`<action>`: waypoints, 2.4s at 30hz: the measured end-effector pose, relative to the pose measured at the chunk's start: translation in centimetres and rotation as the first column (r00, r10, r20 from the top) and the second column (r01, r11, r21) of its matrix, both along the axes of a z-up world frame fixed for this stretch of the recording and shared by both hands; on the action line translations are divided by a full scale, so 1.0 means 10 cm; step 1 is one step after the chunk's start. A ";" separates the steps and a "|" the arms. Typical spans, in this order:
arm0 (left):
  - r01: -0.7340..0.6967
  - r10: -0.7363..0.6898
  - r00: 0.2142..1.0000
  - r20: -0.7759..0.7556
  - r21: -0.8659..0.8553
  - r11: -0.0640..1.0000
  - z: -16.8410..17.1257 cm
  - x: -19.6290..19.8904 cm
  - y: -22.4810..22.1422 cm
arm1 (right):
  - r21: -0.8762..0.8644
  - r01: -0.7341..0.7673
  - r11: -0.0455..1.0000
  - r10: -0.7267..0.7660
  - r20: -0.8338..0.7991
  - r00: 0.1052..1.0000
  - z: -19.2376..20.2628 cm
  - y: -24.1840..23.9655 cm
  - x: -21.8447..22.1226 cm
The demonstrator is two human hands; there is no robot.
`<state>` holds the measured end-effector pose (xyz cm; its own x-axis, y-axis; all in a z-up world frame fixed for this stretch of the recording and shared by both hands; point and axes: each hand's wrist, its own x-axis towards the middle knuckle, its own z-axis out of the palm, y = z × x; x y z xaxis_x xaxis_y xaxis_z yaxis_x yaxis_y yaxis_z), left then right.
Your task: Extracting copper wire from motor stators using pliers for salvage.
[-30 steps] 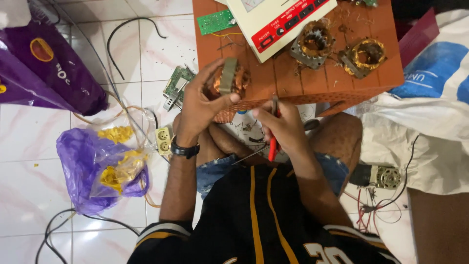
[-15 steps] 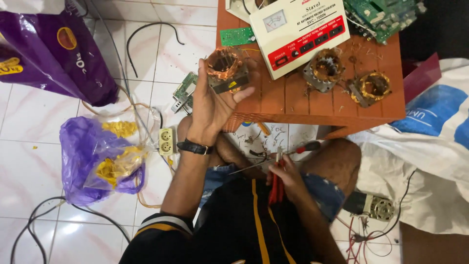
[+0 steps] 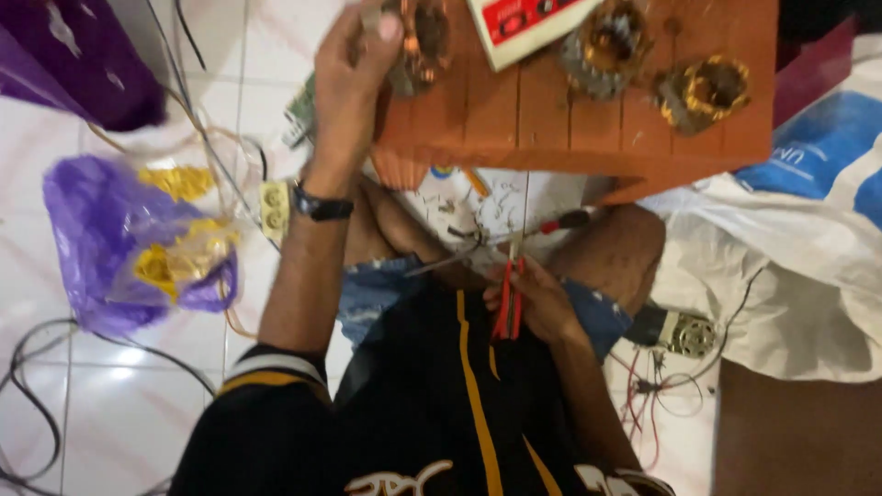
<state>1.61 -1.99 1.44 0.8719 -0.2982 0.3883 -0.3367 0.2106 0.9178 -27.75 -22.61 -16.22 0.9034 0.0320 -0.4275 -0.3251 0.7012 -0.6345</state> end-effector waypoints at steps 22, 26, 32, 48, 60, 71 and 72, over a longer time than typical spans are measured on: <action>-0.309 0.064 0.888 0.455 0.489 0.816 -0.11 -0.38 0.08 | -0.180 -0.062 0.982 0.049 -0.078 0.996 0.04 0.17 0.09; -0.459 0.224 0.795 0.563 0.319 0.829 -0.27 -0.70 0.22 | -0.171 -0.045 0.984 0.038 -0.039 0.999 0.01 0.16 0.06; -0.405 -0.028 0.802 0.596 0.578 0.708 -0.95 -1.21 0.57 | -0.163 0.011 0.987 -0.020 -0.056 0.998 -0.27 0.12 0.04; -0.465 -0.425 0.670 0.609 0.790 0.399 -1.80 -1.07 0.74 | -0.209 0.047 0.977 -0.060 -0.054 0.997 -0.32 0.15 0.03; -0.311 -0.407 0.784 0.468 0.864 0.395 -1.77 -1.04 0.76 | -0.212 0.050 0.976 -0.061 -0.048 0.997 -0.26 0.17 0.06; -0.255 -0.438 0.810 0.389 0.907 0.334 -1.71 -1.01 0.74 | -0.200 0.037 0.979 -0.047 -0.044 0.998 -0.30 0.15 0.06; -0.245 -0.436 0.815 0.383 0.908 0.340 -1.66 -1.02 0.73 | -0.201 0.034 0.979 -0.044 -0.047 0.998 -0.30 0.14 0.06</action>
